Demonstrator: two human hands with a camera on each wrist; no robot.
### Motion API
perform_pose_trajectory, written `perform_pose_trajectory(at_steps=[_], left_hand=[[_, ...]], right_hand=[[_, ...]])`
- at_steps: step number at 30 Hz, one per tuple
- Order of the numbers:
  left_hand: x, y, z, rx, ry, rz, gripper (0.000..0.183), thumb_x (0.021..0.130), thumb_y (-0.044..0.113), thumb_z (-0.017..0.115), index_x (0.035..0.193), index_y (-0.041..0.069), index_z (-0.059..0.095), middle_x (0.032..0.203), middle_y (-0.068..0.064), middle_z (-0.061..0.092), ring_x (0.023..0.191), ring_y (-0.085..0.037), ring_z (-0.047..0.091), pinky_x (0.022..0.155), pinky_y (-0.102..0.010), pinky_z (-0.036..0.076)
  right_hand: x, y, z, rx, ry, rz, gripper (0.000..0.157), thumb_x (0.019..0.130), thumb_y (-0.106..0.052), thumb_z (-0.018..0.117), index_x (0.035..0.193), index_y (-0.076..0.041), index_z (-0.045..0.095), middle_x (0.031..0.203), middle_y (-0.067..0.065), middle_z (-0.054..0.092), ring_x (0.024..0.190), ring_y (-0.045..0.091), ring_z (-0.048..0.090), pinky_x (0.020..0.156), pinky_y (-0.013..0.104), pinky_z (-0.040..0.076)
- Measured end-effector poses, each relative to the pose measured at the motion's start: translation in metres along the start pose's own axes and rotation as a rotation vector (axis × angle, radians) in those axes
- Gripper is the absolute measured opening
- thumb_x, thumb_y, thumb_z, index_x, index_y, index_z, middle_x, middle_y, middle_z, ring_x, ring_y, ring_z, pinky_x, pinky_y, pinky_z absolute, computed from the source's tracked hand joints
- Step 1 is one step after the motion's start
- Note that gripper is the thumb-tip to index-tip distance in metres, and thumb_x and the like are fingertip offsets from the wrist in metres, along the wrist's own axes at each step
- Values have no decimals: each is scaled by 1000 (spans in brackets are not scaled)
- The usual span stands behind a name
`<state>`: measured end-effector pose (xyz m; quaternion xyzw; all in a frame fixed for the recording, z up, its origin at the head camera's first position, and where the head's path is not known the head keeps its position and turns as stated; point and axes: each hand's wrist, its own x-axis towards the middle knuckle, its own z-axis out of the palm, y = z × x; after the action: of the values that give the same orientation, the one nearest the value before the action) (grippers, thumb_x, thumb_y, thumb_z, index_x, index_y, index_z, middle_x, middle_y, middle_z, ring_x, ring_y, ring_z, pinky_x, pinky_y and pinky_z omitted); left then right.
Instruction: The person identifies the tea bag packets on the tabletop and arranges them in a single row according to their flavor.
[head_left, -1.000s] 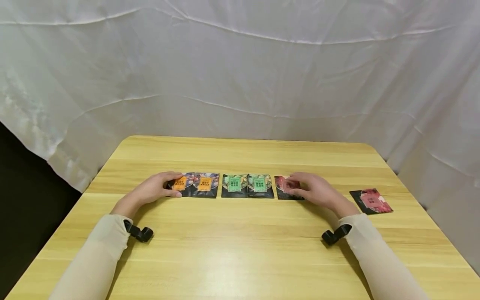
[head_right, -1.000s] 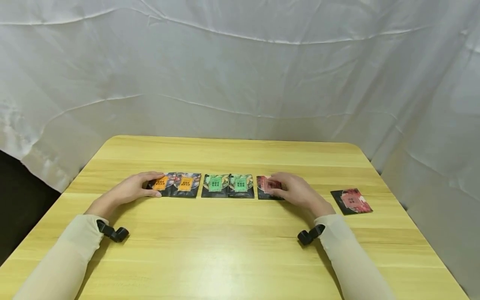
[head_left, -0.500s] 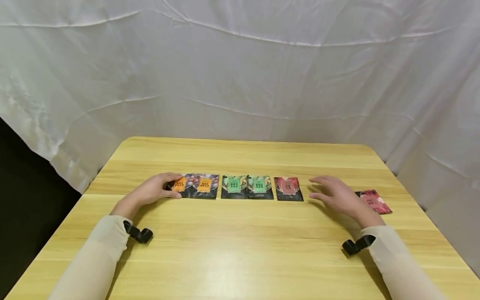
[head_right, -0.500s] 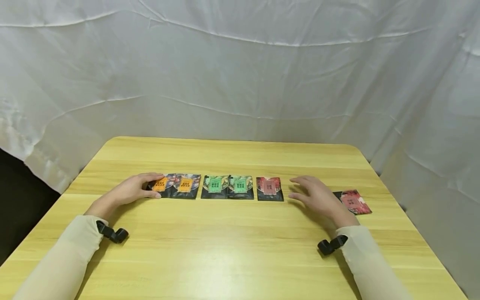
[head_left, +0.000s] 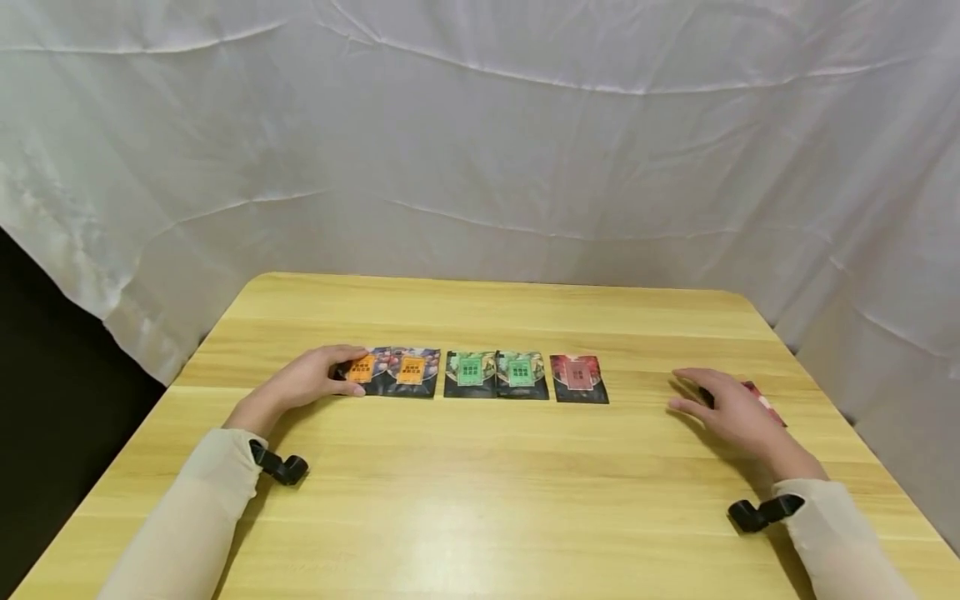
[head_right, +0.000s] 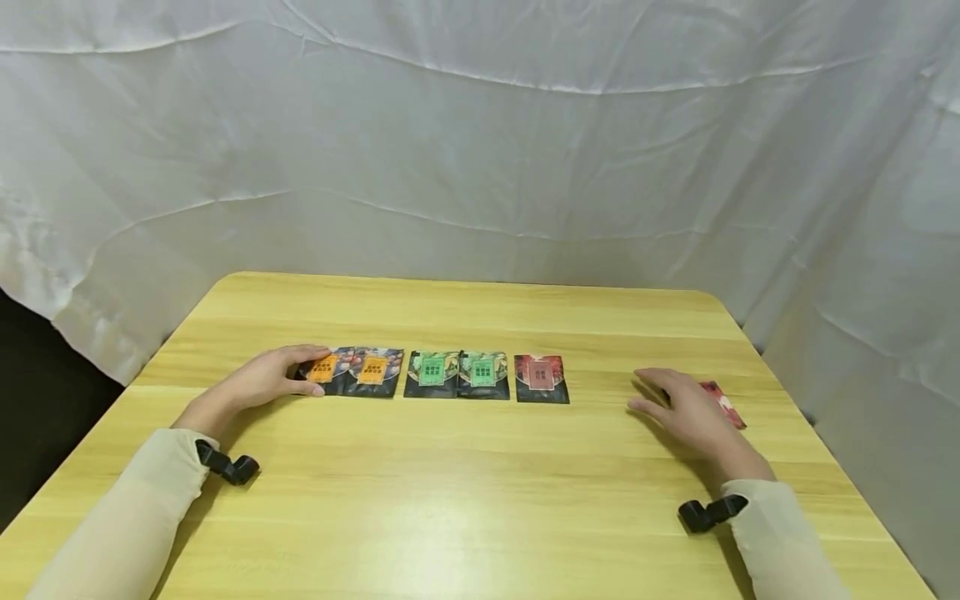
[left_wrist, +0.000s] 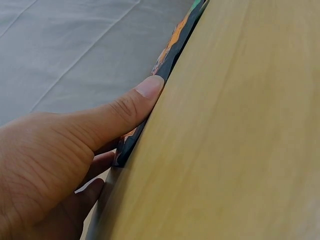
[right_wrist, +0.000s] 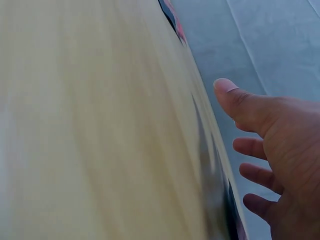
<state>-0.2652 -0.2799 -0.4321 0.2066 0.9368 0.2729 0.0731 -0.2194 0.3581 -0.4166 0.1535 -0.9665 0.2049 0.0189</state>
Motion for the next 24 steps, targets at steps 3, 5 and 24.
perform_pose_trajectory(at_steps=[3,5,24], left_hand=[[-1,-1,1,3,-3,-2,84,84,49,73,148,5,43,148,-23,41,137,-46,33,109,-61,28],[-1,-1,2,-1,-2,-9,83,84,48,73,148,5,43,148,-23,41,137,-46,32,109,-61,27],[0,0,2,6,-3,-19,84,83,49,73,148,6,43,149,-23,41,137,-45,32,110,-60,27]], right_hand=[[-8,7,-3,3,15,13,67,95,-43,63,142,1,48,137,27,50,122,49,47,96,65,38],[-10,11,-5,-13,39,13,64,95,-41,63,141,2,49,119,23,60,102,41,57,87,55,46],[-25,47,-12,-72,132,18,61,92,-33,70,133,9,53,114,29,60,99,41,56,82,60,42]])
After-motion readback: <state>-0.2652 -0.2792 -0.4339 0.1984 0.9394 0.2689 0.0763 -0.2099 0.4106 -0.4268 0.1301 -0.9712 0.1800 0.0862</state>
